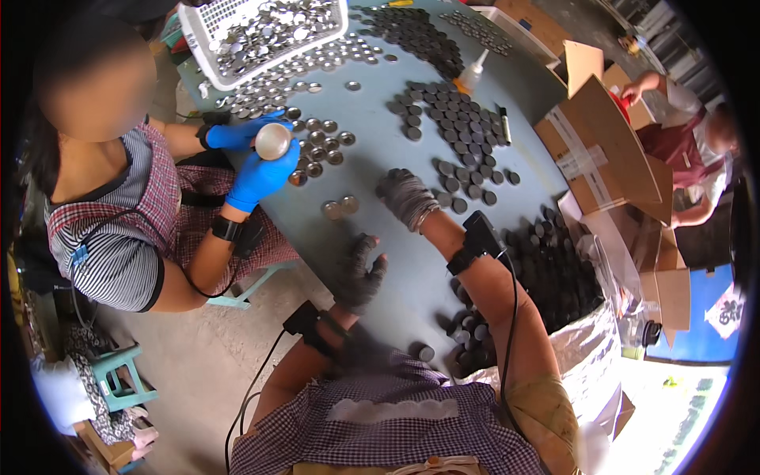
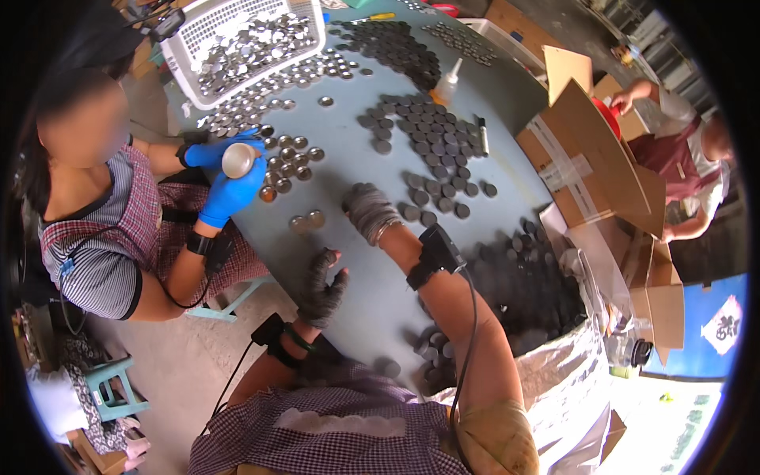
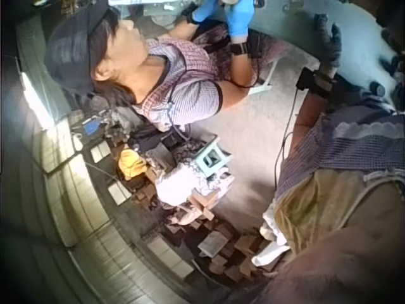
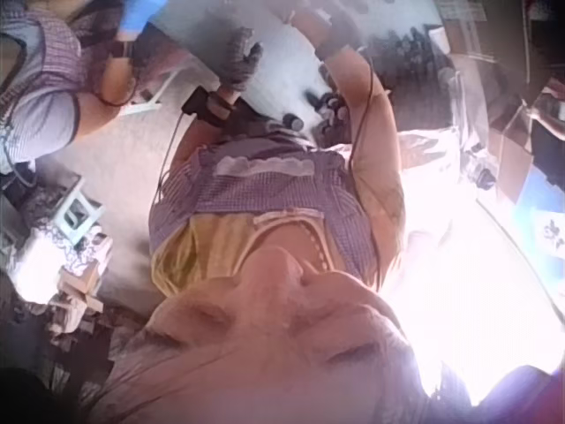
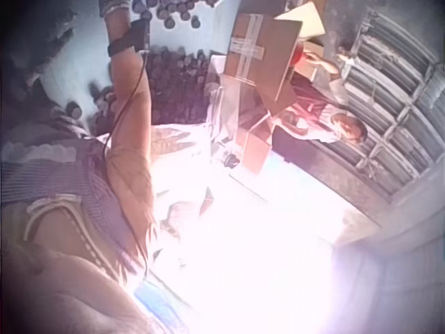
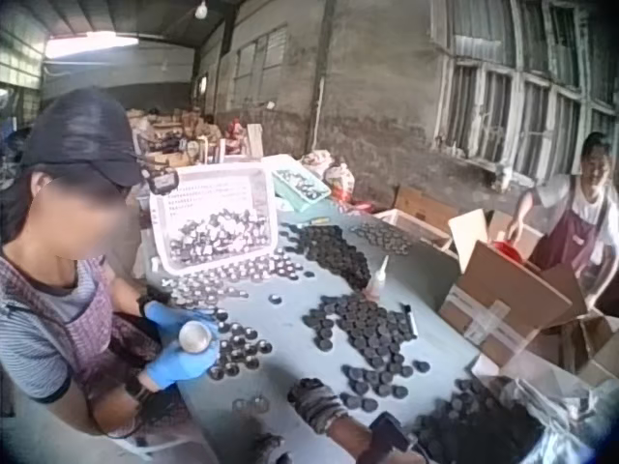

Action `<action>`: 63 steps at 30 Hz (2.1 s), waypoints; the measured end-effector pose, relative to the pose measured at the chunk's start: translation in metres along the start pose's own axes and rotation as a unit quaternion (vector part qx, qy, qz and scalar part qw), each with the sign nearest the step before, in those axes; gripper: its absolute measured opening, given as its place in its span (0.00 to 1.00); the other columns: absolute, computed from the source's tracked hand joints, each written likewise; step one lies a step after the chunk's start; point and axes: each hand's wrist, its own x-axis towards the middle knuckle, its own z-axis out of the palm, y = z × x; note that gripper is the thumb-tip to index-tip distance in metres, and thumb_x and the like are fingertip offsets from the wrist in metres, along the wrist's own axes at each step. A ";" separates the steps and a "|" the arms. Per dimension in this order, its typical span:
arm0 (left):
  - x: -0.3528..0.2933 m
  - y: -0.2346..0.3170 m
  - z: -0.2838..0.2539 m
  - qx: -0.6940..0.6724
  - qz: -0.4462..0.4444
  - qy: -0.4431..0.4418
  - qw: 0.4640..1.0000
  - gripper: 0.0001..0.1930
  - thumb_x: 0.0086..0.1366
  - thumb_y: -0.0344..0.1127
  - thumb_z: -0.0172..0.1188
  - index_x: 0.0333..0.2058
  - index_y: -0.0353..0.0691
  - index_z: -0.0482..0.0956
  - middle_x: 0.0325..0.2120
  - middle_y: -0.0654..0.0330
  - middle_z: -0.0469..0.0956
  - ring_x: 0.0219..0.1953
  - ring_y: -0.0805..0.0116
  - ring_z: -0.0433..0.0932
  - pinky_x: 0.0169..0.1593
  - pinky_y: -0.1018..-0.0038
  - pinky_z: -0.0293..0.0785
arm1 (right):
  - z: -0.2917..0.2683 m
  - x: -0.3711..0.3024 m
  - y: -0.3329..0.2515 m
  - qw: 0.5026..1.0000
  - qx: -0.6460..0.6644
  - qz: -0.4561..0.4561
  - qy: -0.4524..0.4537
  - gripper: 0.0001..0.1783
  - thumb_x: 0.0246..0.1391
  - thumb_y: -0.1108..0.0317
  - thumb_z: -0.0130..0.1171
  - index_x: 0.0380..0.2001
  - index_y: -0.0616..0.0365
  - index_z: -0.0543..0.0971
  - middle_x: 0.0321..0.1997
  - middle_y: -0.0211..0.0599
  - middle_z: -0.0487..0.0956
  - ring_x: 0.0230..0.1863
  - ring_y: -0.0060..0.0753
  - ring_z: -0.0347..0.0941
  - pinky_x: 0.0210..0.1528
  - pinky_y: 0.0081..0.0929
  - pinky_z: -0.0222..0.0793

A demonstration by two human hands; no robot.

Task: Assembling small plastic and metal components at a workbench.

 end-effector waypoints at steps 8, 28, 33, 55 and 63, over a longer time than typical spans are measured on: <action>-0.007 0.047 0.028 0.009 0.054 -0.204 0.977 0.16 0.50 0.31 0.62 0.40 0.40 0.74 0.36 0.55 0.75 0.41 0.55 0.74 0.47 0.61 0.70 | 0.011 -0.092 0.049 0.977 -0.044 0.168 0.121 0.18 0.50 0.71 0.49 0.47 0.58 0.73 0.49 0.46 0.73 0.53 0.47 0.68 0.53 0.35 0.66; -0.030 0.039 0.053 -0.201 -0.253 -0.266 0.908 0.19 0.44 0.30 0.64 0.38 0.38 0.73 0.35 0.52 0.72 0.38 0.54 0.72 0.41 0.63 0.72 | 0.068 -0.148 0.070 0.987 0.084 0.073 0.119 0.24 0.46 0.58 0.57 0.46 0.59 0.73 0.49 0.49 0.72 0.52 0.52 0.66 0.55 0.40 0.62; -0.011 0.050 0.017 0.138 -0.036 -0.280 0.949 0.22 0.43 0.31 0.64 0.41 0.37 0.73 0.37 0.51 0.73 0.42 0.52 0.72 0.47 0.62 0.71 | 0.050 -0.147 0.070 0.987 0.114 0.090 0.068 0.23 0.46 0.58 0.57 0.45 0.59 0.73 0.48 0.49 0.72 0.51 0.52 0.66 0.55 0.41 0.62; -0.012 0.030 0.001 -0.153 -0.061 -0.088 0.982 0.21 0.47 0.21 0.66 0.43 0.33 0.75 0.40 0.58 0.74 0.40 0.69 0.73 0.46 0.72 0.71 | 0.041 -0.149 0.001 0.748 0.654 -0.022 0.109 0.23 0.52 0.78 0.48 0.54 0.59 0.67 0.44 0.36 0.77 0.32 0.19 0.73 0.37 0.20 0.71; -0.007 0.013 -0.006 -0.150 -0.078 -0.037 0.985 0.21 0.46 0.23 0.68 0.41 0.33 0.75 0.36 0.55 0.75 0.38 0.63 0.75 0.44 0.70 0.72 | 0.023 -0.132 -0.006 0.791 0.598 0.106 -0.072 0.23 0.51 0.71 0.53 0.52 0.60 0.68 0.36 0.38 0.77 0.29 0.22 0.74 0.33 0.23 0.72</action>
